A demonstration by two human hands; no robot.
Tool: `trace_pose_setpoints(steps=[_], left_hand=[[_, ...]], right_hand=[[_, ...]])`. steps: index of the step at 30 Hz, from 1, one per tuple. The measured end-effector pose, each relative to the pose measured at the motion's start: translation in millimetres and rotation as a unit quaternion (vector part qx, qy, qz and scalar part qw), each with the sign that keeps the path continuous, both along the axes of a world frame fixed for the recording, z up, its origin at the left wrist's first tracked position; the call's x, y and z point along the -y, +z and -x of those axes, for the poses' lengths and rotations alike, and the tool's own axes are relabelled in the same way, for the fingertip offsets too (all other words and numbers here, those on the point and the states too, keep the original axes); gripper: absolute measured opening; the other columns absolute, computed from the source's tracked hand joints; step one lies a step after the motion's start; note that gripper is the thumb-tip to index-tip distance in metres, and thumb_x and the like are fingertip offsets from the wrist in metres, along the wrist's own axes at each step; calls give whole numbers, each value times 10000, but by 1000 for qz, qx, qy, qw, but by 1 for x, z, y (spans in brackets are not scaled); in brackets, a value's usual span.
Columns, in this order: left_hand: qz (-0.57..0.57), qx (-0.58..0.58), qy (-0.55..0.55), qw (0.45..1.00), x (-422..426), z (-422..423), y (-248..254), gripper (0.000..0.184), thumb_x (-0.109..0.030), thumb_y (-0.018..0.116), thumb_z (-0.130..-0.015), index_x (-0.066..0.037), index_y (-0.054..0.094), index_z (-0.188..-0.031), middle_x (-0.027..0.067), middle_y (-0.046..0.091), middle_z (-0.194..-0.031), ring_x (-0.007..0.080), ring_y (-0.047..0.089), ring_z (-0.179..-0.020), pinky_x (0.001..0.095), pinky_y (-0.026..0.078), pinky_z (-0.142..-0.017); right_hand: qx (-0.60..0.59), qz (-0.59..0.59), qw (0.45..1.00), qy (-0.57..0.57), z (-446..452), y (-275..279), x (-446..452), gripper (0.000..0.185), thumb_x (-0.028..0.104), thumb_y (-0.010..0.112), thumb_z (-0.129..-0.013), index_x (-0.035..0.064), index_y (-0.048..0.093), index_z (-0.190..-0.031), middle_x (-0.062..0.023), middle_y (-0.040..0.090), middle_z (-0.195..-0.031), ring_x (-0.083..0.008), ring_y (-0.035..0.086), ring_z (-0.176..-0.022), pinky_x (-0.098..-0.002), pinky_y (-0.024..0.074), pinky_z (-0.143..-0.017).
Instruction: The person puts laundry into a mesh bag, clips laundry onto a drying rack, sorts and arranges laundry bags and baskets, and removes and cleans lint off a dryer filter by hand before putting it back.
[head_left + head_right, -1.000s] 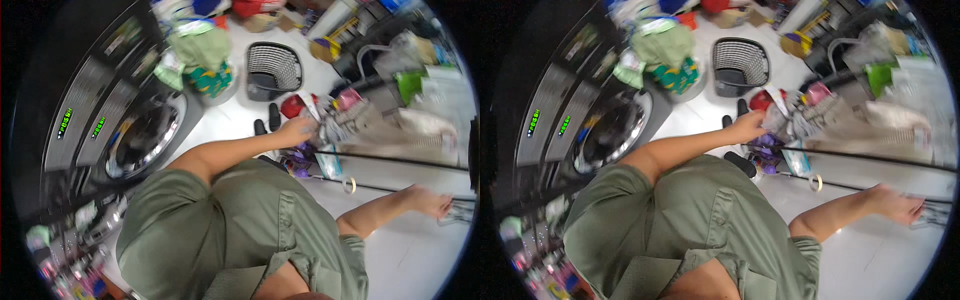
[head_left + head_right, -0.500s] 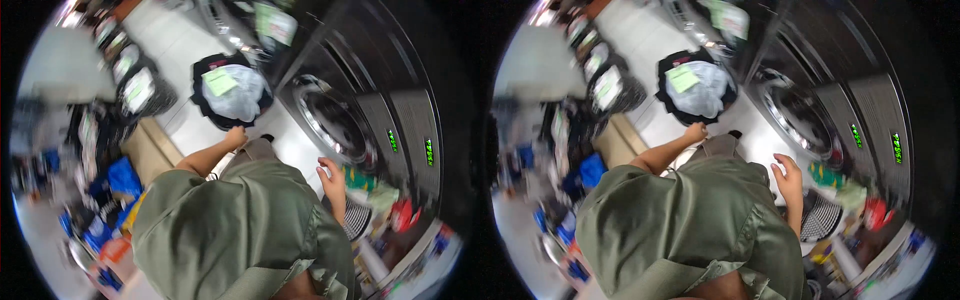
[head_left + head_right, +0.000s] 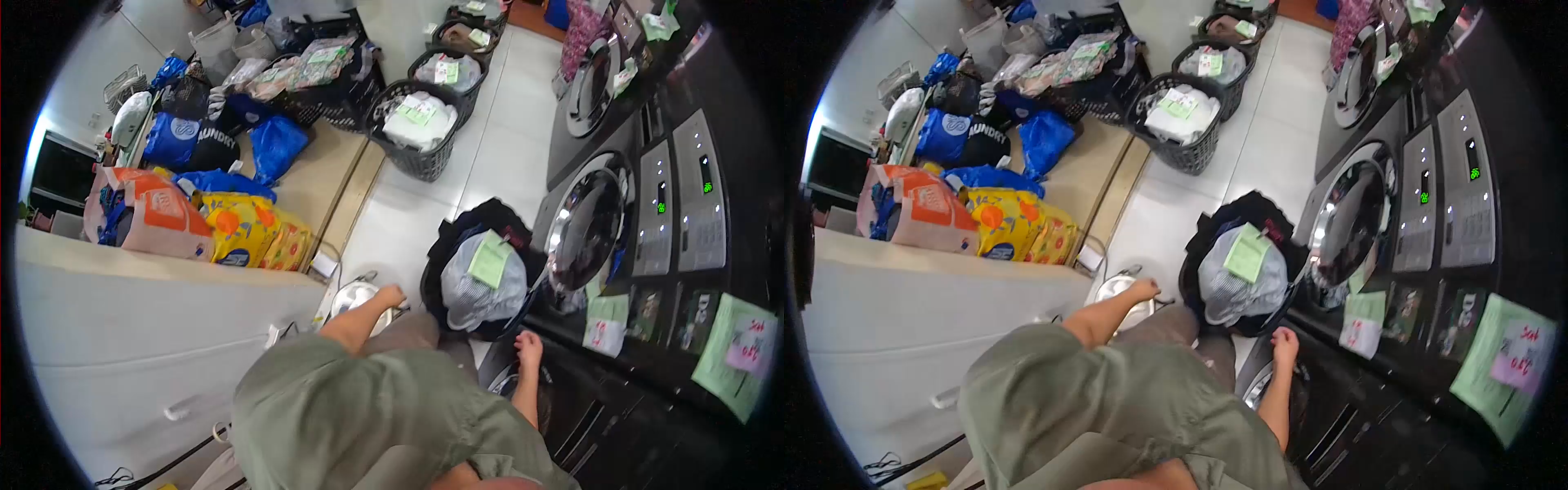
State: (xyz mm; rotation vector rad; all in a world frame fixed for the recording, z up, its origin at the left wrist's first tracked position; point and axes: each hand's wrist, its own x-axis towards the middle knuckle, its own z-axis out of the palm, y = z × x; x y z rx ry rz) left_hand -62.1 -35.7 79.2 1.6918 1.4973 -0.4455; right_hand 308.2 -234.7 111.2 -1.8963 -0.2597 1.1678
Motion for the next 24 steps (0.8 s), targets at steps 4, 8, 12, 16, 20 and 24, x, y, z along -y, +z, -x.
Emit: trace_pose_setpoints(steps=[4,8,12,16,20,24], left_hand=[[-44,62,103,992,7,5,6,379,-365,563,-663,-60,604,-883,159,617,-817,303,586,-803,373,459,-721],[-68,32,174,982,23,66,1,383,-361,571,-663,-57,603,-894,147,620,-826,302,587,-802,366,462,-712],[-42,-84,227,969,49,145,3,320,-329,558,-684,-46,625,-817,156,615,-840,323,580,-808,385,460,-715],[12,-139,213,967,39,205,-8,322,-353,550,-675,-53,648,-736,163,614,-834,312,585,-775,385,465,-695],[-18,-94,26,995,-29,261,-70,277,-283,538,-688,-47,644,-790,168,609,-820,310,583,-784,394,461,-694],[-30,-8,171,985,-163,273,-43,328,-298,553,-716,-39,620,-905,161,606,-874,298,576,-846,372,450,-728]], right_hand=[[33,40,997,63,-12,-23,-52,98,93,542,-778,16,570,-832,-46,555,-679,-119,519,-574,-231,431,-493],[74,-9,987,144,-21,-30,-118,108,117,546,-783,28,570,-838,-20,531,-649,-100,498,-552,-226,388,-460],[31,-32,988,150,-14,3,-195,156,183,536,-805,76,563,-914,0,563,-715,-77,508,-575,-209,337,-463],[3,-20,991,134,21,56,-261,241,237,545,-802,87,545,-990,-14,596,-829,-100,543,-680,-231,359,-544],[-61,-30,993,98,71,69,-317,294,287,564,-802,97,532,-1023,-54,595,-931,-158,567,-783,-273,406,-640],[-161,109,980,48,119,31,-360,346,306,550,-776,98,505,-1048,-87,584,-912,-243,556,-770,-397,404,-612]])
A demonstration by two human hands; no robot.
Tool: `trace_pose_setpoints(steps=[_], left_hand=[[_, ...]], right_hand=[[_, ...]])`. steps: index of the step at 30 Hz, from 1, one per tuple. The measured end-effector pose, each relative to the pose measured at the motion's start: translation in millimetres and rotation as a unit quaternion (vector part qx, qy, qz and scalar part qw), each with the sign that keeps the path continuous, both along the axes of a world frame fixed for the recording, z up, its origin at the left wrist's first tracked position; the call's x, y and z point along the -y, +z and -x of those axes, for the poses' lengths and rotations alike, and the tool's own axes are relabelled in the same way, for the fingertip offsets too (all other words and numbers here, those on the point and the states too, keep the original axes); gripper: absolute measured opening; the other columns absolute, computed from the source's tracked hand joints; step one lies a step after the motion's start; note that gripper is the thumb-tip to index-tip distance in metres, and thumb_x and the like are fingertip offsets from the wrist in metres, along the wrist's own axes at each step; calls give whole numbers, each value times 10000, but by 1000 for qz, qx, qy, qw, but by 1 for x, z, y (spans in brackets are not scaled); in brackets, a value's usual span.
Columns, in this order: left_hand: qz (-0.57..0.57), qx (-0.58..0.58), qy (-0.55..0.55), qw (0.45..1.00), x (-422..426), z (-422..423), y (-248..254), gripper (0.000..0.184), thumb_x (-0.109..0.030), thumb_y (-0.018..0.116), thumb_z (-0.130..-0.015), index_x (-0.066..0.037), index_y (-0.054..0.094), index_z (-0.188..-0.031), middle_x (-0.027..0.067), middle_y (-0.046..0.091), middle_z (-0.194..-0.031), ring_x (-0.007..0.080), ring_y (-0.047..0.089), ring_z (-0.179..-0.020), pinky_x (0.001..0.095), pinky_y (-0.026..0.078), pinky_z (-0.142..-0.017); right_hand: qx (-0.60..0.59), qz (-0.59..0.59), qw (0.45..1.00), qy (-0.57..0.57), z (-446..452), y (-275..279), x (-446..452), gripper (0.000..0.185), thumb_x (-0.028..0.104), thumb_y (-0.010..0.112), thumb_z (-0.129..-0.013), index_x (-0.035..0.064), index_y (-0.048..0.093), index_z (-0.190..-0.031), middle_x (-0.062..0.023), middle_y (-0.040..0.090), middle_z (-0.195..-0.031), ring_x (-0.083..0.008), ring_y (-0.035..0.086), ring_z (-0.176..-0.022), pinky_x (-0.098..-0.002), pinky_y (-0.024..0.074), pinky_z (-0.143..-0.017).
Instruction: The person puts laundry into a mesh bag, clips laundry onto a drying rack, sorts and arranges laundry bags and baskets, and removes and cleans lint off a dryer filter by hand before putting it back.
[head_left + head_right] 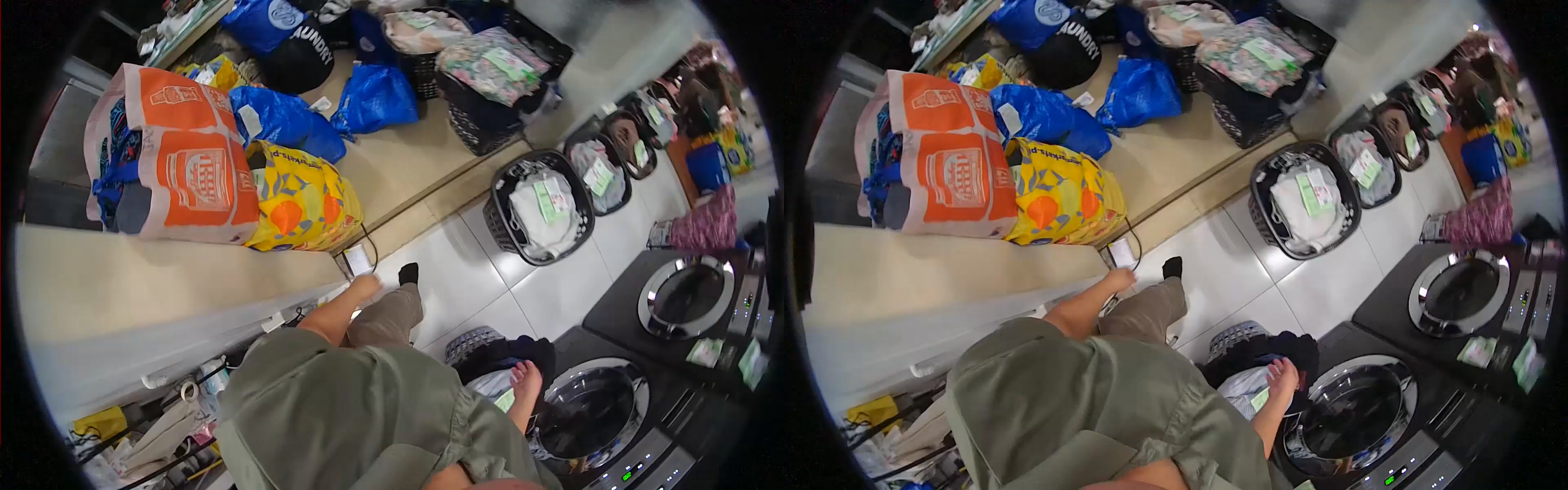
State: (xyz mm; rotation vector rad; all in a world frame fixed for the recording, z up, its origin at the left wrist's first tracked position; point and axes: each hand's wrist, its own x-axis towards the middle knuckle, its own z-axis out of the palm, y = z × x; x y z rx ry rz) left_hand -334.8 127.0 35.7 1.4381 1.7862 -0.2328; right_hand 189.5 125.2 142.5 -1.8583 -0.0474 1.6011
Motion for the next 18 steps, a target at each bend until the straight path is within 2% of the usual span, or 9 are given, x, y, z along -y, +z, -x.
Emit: trace_pose_setpoints(steps=[1,3,5,9,11,12,13,15,18], left_hand=[[-42,78,194,977,-34,3,22,338,-322,558,-724,-43,617,-904,152,606,-891,294,578,-845,364,449,-735],[-106,177,264,942,-87,13,58,332,-341,565,-733,-53,620,-889,147,608,-905,291,579,-844,352,446,-748],[-86,208,227,947,-128,35,61,299,-293,576,-712,-69,619,-907,149,605,-932,292,578,-841,349,445,-748],[-7,151,211,966,-180,92,-2,318,-260,579,-689,-44,609,-919,173,588,-976,301,570,-870,354,442,-762],[10,-15,201,980,-204,119,-27,351,-310,560,-705,-39,614,-922,166,599,-935,317,571,-860,355,448,-746],[40,10,263,964,-225,129,13,370,-325,576,-695,-34,614,-920,185,599,-920,314,575,-867,366,449,-743],[42,12,273,961,-240,143,18,370,-325,576,-695,-34,614,-920,185,599,-920,314,575,-867,366,449,-743],[-29,90,371,924,-263,168,14,379,-275,515,-705,14,598,-936,216,591,-927,331,567,-893,379,446,-775],[17,77,486,870,-292,217,-3,406,-317,536,-703,10,601,-935,212,593,-928,331,561,-905,380,438,-787]], right_hand=[[-50,43,998,-6,20,6,-18,342,305,543,-779,101,498,-1050,-85,583,-907,-238,554,-766,-402,398,-589],[24,57,992,109,65,6,-70,333,289,528,-800,88,486,-1062,-75,582,-916,-207,559,-776,-369,408,-613],[55,27,987,150,124,42,-126,305,276,520,-815,80,487,-1046,-59,587,-901,-181,566,-767,-326,414,-615],[79,-20,976,201,200,58,-207,294,282,531,-812,82,493,-1024,-50,591,-890,-184,570,-773,-323,410,-624],[66,-17,970,235,242,55,-255,295,285,535,-810,86,494,-1024,-54,590,-896,-185,569,-782,-324,409,-634],[64,-8,964,256,260,53,-277,299,290,536,-809,90,494,-1028,-56,589,-903,-187,566,-792,-329,407,-646],[60,-1,958,279,282,47,-303,303,294,537,-808,95,494,-1032,-59,588,-909,-188,563,-802,-333,404,-659],[72,-6,940,332,331,29,-360,300,303,548,-801,105,498,-1020,-59,590,-919,-184,560,-793,-331,401,-669],[36,-29,903,428,417,-11,-452,268,260,549,-784,101,522,-998,-33,593,-881,-141,552,-779,-275,400,-640]])
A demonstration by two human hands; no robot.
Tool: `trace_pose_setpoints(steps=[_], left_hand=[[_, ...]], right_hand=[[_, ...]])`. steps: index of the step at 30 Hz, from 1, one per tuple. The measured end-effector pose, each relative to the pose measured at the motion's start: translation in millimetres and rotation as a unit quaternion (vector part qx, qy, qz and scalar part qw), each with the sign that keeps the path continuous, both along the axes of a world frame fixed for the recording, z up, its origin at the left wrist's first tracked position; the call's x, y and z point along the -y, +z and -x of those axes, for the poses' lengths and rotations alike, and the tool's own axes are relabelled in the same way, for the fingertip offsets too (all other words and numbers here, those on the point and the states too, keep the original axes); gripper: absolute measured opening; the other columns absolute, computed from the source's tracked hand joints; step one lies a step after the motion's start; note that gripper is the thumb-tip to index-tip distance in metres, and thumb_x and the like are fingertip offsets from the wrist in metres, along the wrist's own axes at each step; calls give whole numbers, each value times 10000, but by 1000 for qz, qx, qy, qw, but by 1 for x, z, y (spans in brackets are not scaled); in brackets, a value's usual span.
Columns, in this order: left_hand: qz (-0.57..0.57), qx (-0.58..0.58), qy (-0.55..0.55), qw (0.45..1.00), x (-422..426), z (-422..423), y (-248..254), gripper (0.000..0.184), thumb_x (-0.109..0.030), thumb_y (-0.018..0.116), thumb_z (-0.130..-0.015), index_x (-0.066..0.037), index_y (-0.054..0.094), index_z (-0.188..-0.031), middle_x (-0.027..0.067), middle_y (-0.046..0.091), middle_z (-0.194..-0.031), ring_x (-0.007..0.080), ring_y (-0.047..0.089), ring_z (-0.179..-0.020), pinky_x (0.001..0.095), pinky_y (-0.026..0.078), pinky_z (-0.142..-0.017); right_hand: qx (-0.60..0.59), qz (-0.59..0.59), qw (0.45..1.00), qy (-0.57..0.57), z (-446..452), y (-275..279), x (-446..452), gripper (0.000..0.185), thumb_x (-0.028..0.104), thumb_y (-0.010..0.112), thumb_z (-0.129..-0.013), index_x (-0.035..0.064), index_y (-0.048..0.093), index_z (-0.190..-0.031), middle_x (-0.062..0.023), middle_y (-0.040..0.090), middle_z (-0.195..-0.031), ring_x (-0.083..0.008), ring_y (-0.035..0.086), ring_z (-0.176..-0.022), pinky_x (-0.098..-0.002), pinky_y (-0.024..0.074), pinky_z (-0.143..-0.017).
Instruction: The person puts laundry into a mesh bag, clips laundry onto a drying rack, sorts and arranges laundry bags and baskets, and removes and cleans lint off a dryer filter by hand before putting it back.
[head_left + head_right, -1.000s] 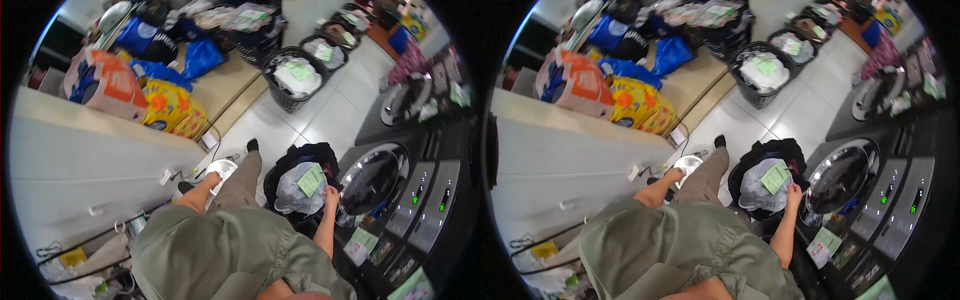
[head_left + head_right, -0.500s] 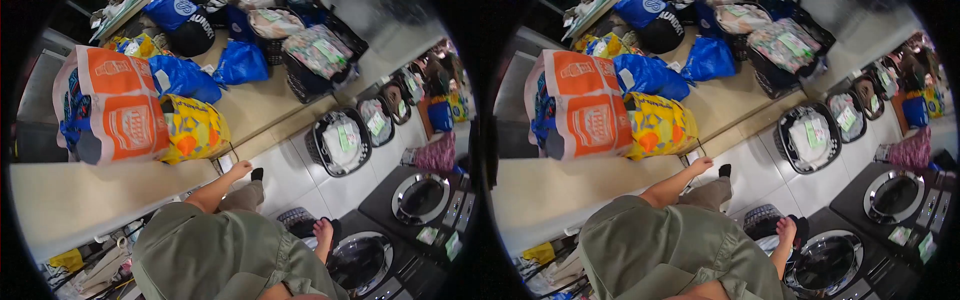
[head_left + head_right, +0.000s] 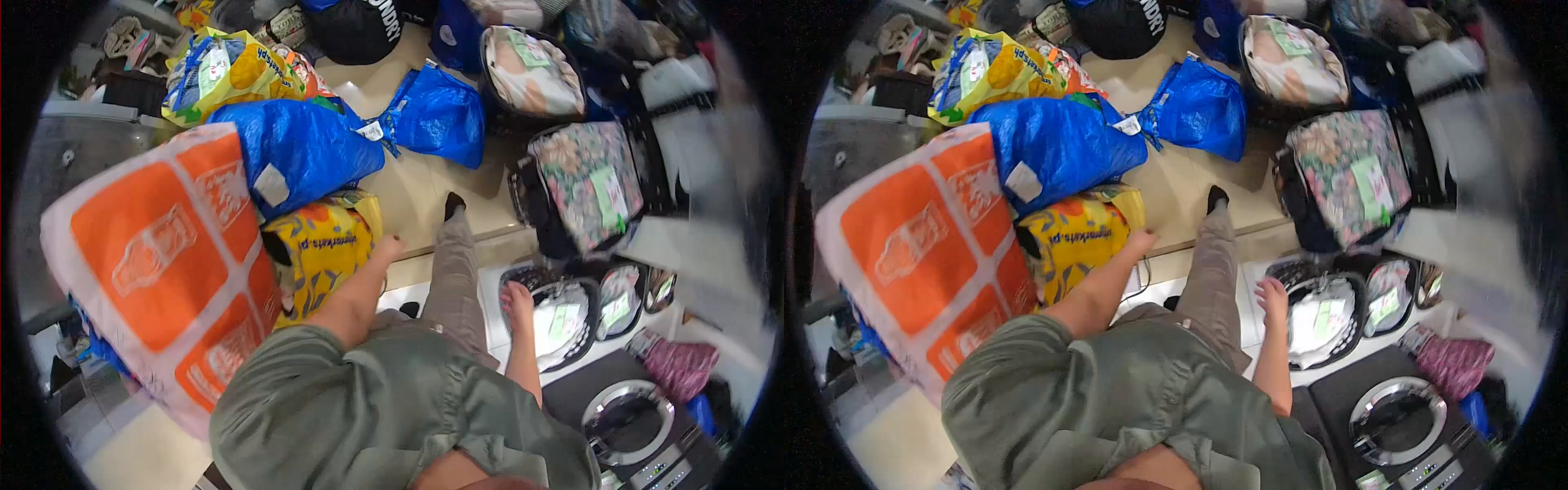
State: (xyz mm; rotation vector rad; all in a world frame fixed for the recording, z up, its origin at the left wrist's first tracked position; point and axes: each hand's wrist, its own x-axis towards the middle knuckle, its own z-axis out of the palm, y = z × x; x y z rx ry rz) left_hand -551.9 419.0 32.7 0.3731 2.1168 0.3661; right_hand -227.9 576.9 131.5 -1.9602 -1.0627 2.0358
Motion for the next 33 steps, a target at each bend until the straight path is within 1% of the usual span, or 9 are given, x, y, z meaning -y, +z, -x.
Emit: trace_pose_setpoints(steps=[4,7,11,13,22,26,29,31,33], left_hand=[[7,-15,86,996,-29,43,8,459,-376,538,-713,-25,584,-1007,204,578,-989,319,553,-925,380,435,-797],[124,-36,-72,989,-43,33,38,739,-509,550,-693,-86,348,-1264,187,399,-1244,345,434,-1093,410,382,-881],[107,-24,-22,994,-60,25,24,715,-471,585,-676,-81,372,-1236,174,390,-1250,340,393,-1117,413,337,-920],[85,-94,-44,991,-77,46,-5,672,-432,608,-666,-78,404,-1200,168,405,-1234,340,418,-1089,407,351,-902],[24,-131,-29,991,-116,98,-43,547,-377,640,-647,-72,499,-1078,151,464,-1143,319,465,-1019,399,385,-848],[38,-107,-43,993,-113,92,-20,561,-383,636,-659,-46,492,-1083,152,479,-1127,325,469,-1015,400,386,-854],[49,-73,-17,996,-89,84,-4,604,-390,636,-673,-23,459,-1119,173,441,-1182,337,431,-1073,399,360,-896],[-106,-207,-31,972,-88,84,30,748,-412,660,-656,-22,347,-1213,207,318,-1286,368,340,-1159,407,309,-948],[-268,-277,-17,922,-130,92,127,930,-423,720,-587,-58,221,-1281,226,174,-1352,408,223,-1220,444,259,-976]], right_hand=[[68,-89,980,165,117,-109,-112,448,261,647,-718,49,484,-1077,-40,549,-843,-130,515,-705,-254,396,-509],[102,-58,982,147,211,-148,-180,752,323,716,-631,12,346,-1207,-129,495,-1061,-221,486,-925,-328,406,-697],[110,-75,983,125,276,-278,-239,1023,354,768,-550,-4,178,-1305,-212,355,-1254,-293,363,-1157,-374,306,-942],[76,-77,987,117,299,-343,-273,1071,370,757,-573,59,78,-1340,-163,308,-1311,-300,290,-1209,-405,240,-981],[-125,224,966,20,375,-468,-314,631,218,708,-668,4,415,-1184,-123,527,-1096,-264,523,-974,-396,416,-862],[-149,146,977,-32,434,-309,-249,364,56,658,-659,-39,551,-995,-112,598,-925,-244,571,-812,-364,450,-770],[-131,1,989,66,394,-171,-200,333,24,632,-678,-6,564,-1003,-87,604,-901,-179,557,-808,-299,432,-756],[-109,-51,990,77,342,-81,-171,344,21,642,-663,-8,566,-997,-69,610,-879,-152,559,-790,-271,434,-738],[-40,-87,986,133,282,5,-145,329,37,655,-658,-7,575,-975,-68,614,-841,-140,562,-762,-260,437,-710]])
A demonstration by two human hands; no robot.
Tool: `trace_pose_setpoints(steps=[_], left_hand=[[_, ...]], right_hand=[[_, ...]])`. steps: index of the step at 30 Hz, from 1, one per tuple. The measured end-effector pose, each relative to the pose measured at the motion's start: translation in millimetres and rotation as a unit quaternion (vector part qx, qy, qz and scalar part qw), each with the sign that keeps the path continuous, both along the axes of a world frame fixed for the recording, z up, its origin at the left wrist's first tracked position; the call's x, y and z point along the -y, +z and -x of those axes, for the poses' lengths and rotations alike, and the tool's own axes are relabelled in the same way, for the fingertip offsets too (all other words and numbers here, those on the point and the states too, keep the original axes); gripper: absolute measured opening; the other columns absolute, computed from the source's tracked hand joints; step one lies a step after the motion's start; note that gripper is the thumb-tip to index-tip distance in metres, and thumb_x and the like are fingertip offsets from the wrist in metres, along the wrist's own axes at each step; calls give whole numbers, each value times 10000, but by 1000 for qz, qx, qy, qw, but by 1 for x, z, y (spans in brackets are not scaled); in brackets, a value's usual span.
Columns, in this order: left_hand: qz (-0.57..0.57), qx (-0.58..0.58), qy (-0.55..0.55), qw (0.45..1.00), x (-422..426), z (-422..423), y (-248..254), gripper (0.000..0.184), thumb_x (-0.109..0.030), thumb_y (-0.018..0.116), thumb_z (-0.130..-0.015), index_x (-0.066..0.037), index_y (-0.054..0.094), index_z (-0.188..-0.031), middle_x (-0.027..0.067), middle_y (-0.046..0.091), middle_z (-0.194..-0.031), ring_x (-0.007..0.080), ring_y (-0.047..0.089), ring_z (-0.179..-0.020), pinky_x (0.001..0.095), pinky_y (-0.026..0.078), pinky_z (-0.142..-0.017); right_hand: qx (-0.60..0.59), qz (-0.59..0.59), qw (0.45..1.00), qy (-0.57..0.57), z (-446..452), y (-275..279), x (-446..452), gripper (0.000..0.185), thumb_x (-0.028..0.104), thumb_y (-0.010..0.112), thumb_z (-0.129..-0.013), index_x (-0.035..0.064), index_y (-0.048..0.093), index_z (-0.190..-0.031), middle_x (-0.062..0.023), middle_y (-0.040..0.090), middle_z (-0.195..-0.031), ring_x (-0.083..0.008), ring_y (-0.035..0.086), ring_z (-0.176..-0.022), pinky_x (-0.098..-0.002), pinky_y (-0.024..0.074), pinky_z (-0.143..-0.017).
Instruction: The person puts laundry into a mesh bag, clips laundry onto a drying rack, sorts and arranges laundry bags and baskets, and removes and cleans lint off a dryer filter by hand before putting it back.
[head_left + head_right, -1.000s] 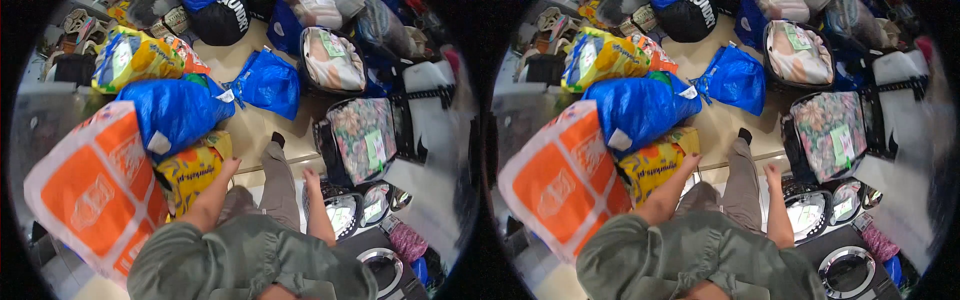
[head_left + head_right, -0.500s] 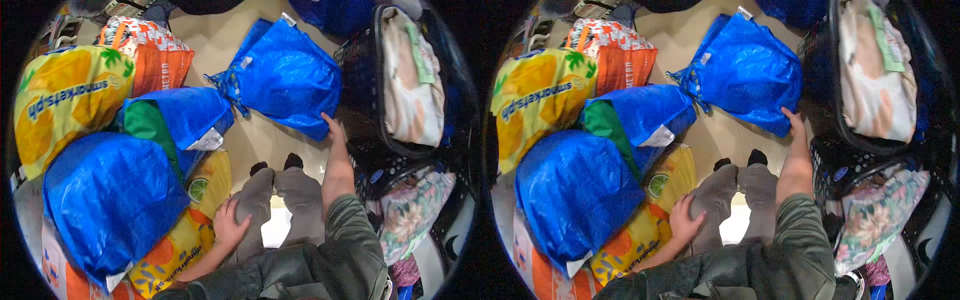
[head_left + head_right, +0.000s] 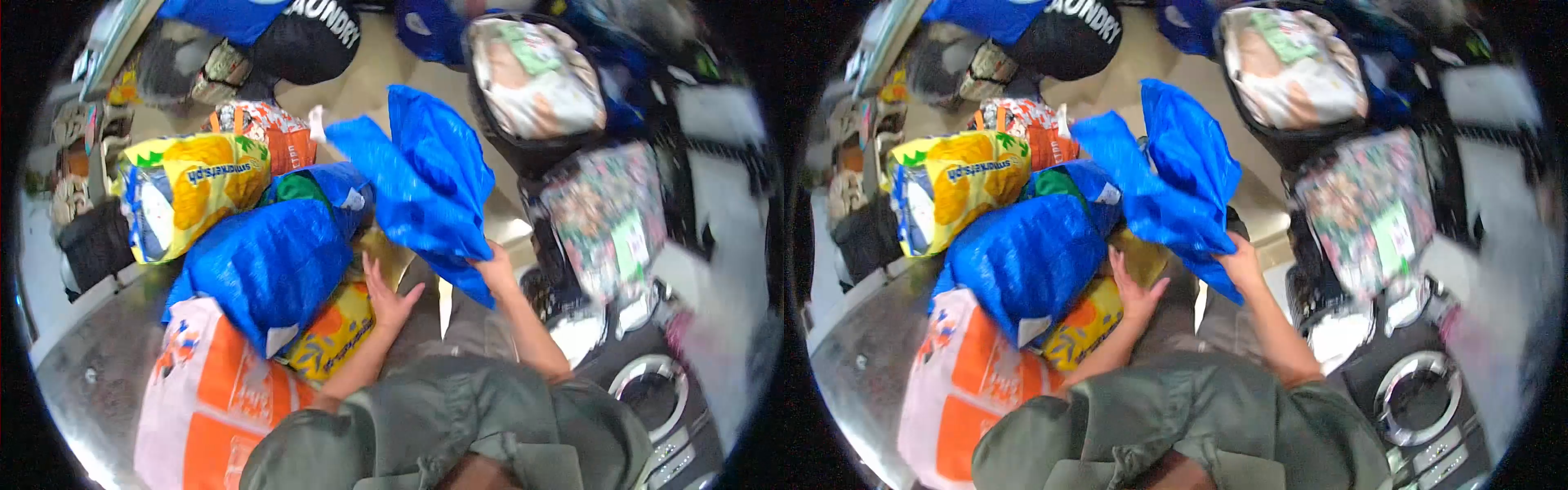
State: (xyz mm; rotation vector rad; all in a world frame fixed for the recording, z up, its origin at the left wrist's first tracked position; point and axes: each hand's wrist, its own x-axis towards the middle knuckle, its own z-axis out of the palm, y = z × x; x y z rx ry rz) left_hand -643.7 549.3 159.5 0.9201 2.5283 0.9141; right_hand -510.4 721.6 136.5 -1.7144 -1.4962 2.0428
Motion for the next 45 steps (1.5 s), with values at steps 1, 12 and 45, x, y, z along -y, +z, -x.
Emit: trace_pose_setpoints(steps=[1,12,45], left_hand=[[-56,-46,-52,996,-12,5,39,997,-424,745,-540,-75,190,-1290,226,144,-1360,425,183,-1230,489,221,-978],[-123,257,-728,624,-177,-87,250,1257,-575,742,-352,-49,170,-1341,163,208,-1374,292,122,-1291,392,86,-1037],[344,186,-919,-51,-15,-926,236,543,-345,440,-865,-22,311,-1282,143,490,-1164,221,485,-1030,335,366,-900]], right_hand=[[-8,3,1000,18,-32,39,13,314,38,658,-655,0,583,-958,-63,617,-827,-131,560,-751,-255,437,-702],[140,-259,933,206,-252,365,165,128,125,575,-632,121,575,-760,-142,564,-690,-334,550,-667,-407,412,-549],[299,-547,750,-221,-786,391,369,239,159,665,-487,88,567,-694,-29,477,-595,-223,438,-556,-318,340,-500]])
